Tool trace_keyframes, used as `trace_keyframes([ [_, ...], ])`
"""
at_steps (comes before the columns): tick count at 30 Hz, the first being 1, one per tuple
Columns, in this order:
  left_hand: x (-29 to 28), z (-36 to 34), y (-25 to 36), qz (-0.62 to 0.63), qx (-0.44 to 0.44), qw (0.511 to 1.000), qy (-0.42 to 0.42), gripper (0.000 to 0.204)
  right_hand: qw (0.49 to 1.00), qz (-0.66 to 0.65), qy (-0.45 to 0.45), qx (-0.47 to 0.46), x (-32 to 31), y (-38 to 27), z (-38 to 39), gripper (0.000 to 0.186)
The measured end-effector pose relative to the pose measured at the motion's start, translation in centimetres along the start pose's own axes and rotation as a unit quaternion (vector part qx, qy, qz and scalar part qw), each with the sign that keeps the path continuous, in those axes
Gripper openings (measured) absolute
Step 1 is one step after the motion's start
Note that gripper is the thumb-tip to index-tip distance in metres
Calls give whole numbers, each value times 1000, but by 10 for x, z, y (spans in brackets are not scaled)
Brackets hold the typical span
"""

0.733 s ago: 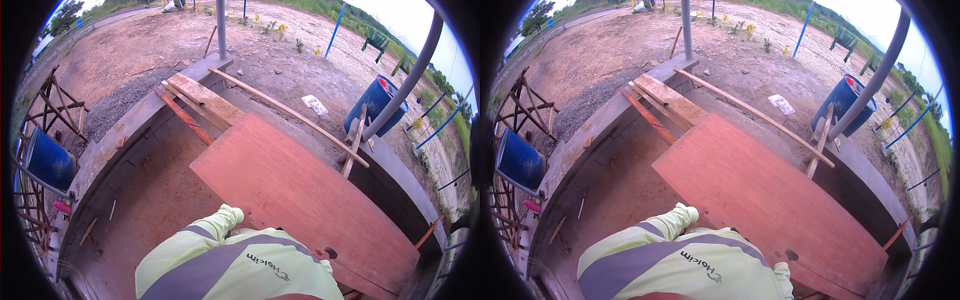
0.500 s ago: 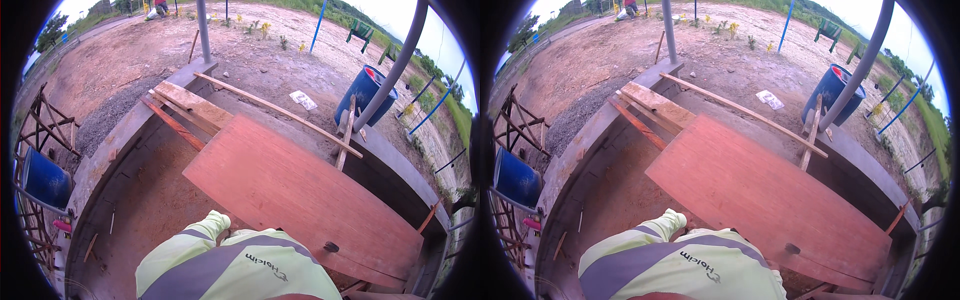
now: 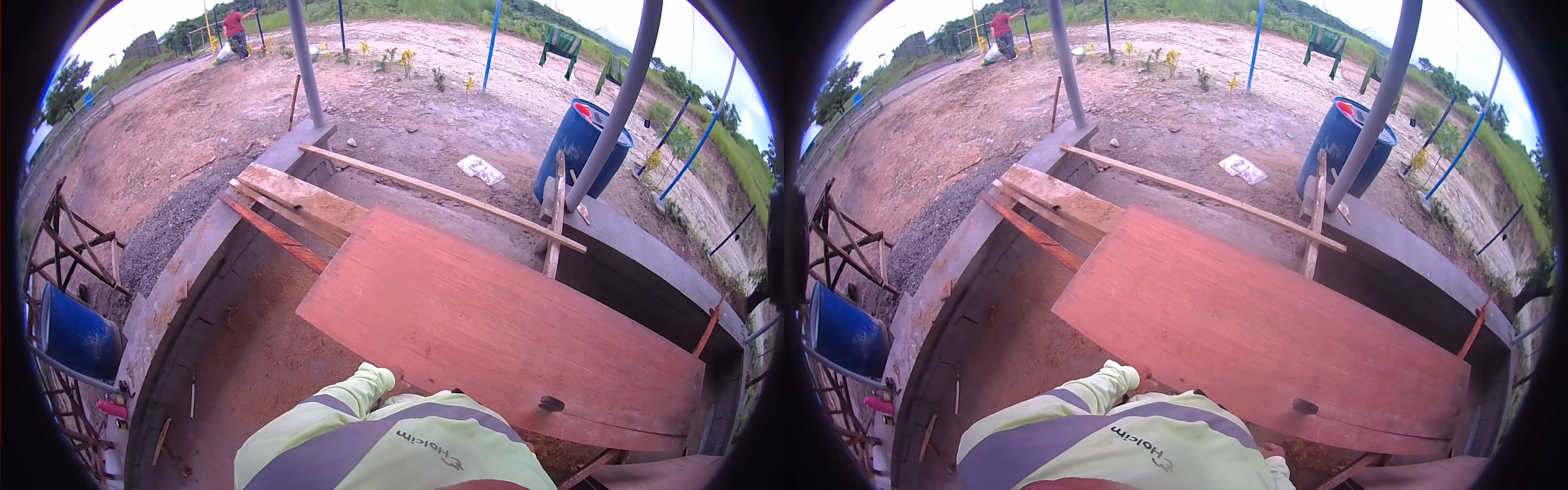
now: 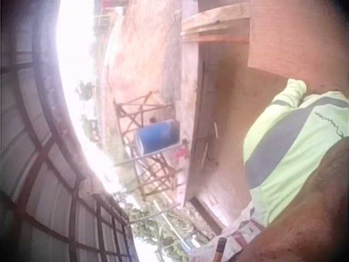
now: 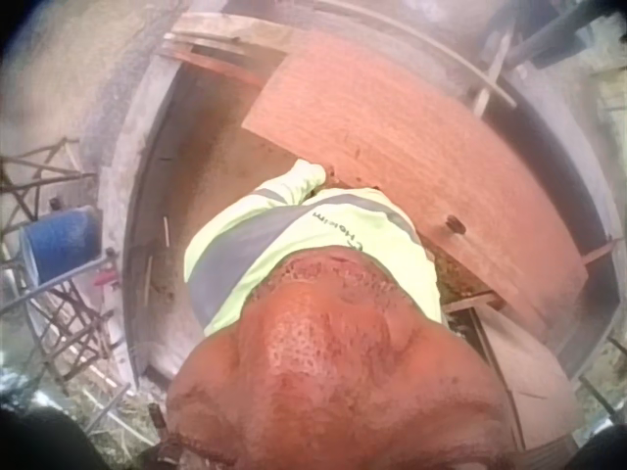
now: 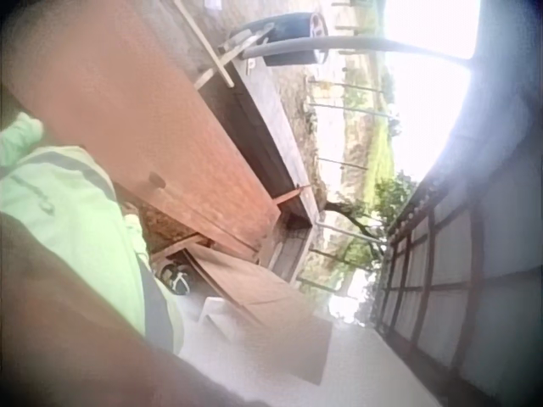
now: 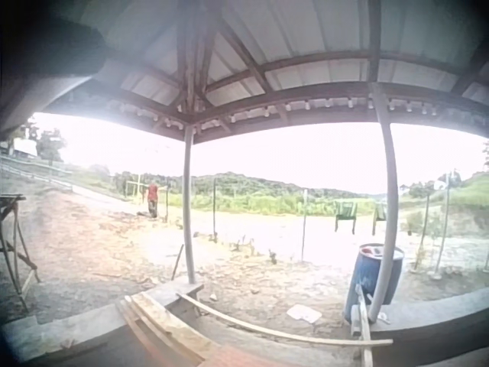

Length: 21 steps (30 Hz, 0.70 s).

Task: The person saws a line into a sheet of plywood by hand, then pauses to move and stack several other plywood sheets.

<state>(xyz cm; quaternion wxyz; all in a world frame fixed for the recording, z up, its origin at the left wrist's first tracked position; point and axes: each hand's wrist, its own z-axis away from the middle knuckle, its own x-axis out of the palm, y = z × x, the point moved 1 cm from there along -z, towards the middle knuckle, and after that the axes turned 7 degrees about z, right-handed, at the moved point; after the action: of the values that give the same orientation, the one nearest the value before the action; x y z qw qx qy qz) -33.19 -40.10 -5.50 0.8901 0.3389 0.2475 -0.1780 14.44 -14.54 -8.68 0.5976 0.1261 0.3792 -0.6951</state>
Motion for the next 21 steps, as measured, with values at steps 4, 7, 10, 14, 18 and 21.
trace_keyframes([
  [4,2,7,-1,-2,-6,1000,-1,52,996,-75,4,-45,3,-17,-17,53],
  [7,8,13,-10,-18,-27,999,2,52,994,-90,-30,-61,5,-29,-25,50],
  [10,15,20,-19,-26,-40,999,6,52,995,-62,-34,-67,4,-37,-25,45],
  [14,22,24,-26,-44,-58,997,-20,50,997,-45,-34,-43,0,-46,-18,39],
  [18,29,21,-33,-8,-57,998,-6,48,998,-40,-39,-30,-4,-55,-15,34],
  [21,34,13,-38,-3,-32,999,-28,49,998,-39,-42,-23,-5,-63,-13,31],
])
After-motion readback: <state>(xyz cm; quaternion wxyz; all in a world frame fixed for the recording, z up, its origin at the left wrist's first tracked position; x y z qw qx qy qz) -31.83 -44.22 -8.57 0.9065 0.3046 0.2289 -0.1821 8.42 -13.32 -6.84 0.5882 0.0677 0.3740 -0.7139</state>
